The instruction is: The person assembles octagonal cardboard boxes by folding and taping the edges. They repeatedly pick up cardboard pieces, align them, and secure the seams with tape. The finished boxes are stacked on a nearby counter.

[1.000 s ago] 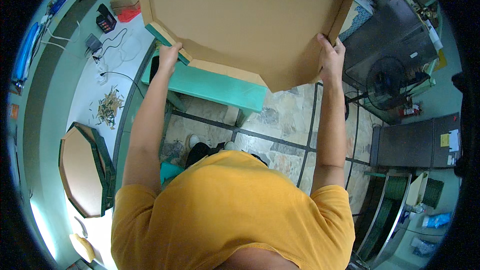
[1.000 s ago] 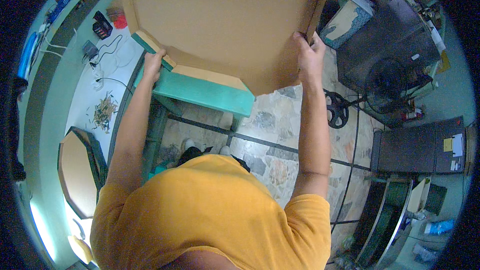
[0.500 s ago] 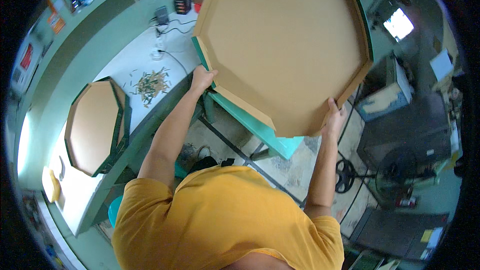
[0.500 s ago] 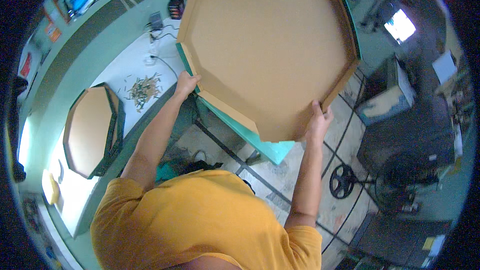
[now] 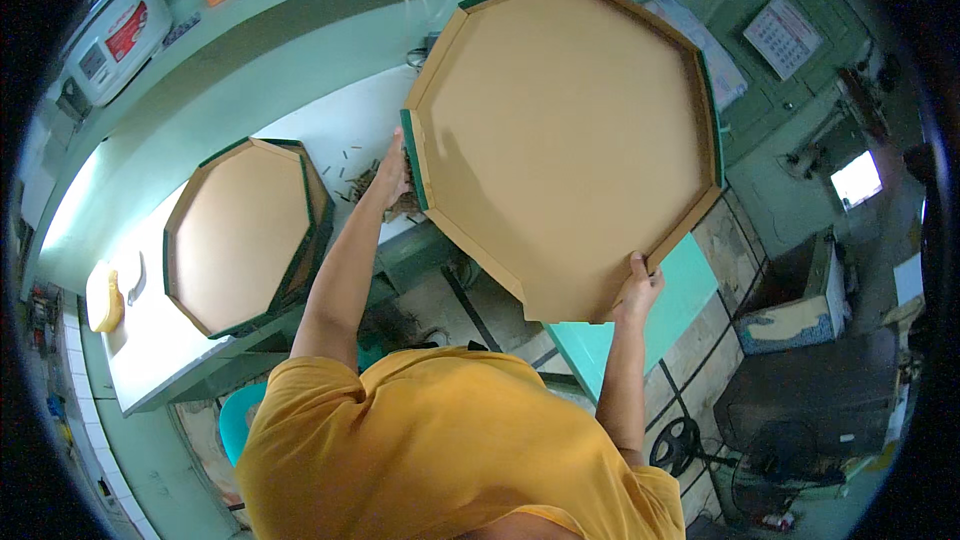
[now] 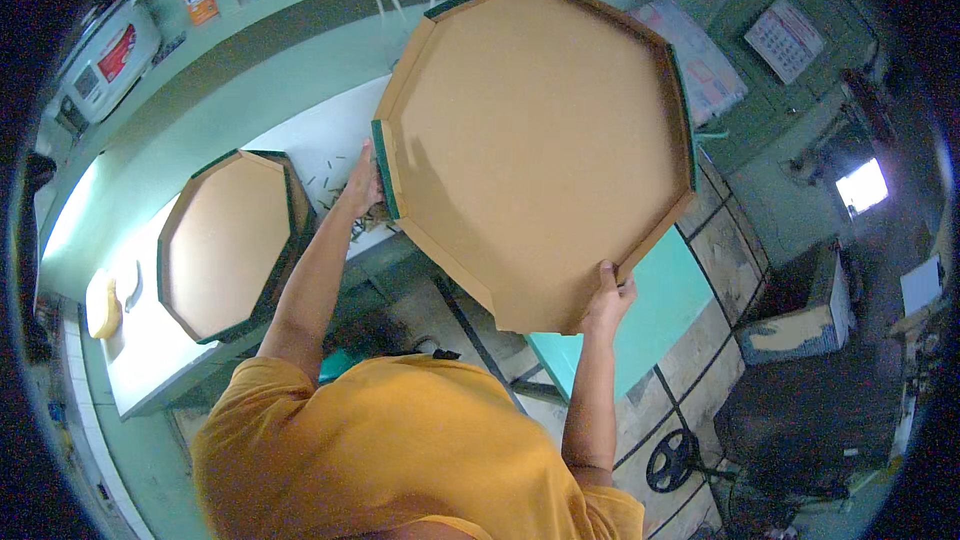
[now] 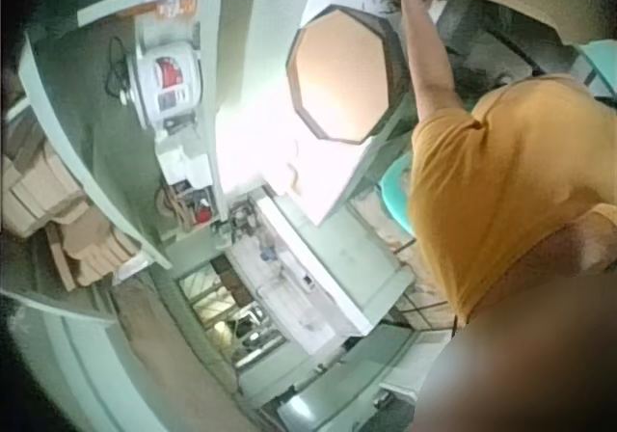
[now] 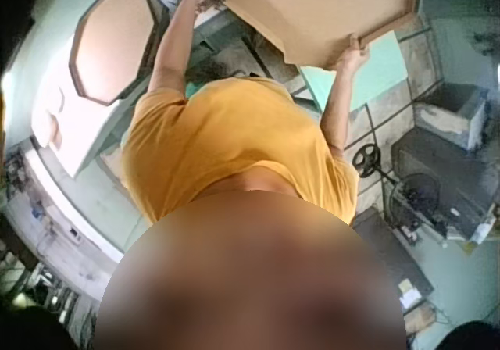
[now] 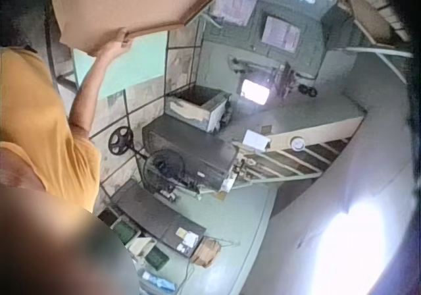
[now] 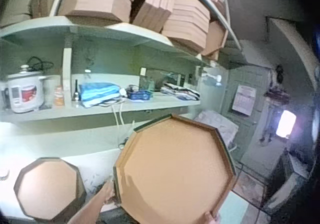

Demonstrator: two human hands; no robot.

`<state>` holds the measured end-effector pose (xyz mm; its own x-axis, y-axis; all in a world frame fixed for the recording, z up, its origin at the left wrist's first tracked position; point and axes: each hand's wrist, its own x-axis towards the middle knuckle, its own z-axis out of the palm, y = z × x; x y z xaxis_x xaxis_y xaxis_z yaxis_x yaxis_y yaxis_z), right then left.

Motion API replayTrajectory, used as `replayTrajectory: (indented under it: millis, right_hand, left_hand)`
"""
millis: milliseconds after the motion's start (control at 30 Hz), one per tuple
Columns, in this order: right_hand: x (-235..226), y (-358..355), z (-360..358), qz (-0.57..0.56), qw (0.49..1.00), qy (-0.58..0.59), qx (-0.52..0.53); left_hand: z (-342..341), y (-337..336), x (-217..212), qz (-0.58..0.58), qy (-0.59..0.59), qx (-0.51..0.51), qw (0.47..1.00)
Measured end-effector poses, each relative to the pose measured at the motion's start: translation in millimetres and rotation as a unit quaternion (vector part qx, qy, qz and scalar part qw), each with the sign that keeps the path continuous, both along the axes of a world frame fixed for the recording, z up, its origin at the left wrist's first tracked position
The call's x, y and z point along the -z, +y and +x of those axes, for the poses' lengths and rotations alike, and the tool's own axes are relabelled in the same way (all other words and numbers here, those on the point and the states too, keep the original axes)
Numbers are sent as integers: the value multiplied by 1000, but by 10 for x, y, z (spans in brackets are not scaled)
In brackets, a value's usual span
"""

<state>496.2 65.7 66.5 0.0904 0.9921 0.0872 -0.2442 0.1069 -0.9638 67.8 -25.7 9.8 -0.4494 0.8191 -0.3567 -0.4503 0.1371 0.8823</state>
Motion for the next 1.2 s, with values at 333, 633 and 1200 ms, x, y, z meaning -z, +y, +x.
replayTrajectory:
  millis: [333,633,1200]
  right_hand:
    - [155,323,-946,52,992,27,-112]
    - [30,314,-1384,118,978,-41,-168]
    - [605,402,-903,-74,997,-12,35]
  left_hand:
    - [-1233,-278,-104,-39,223,-40,973]
    - [-1578,-145,346,-52,405,-249,878]
    - [-1872,252,796,-309,552,0,774]
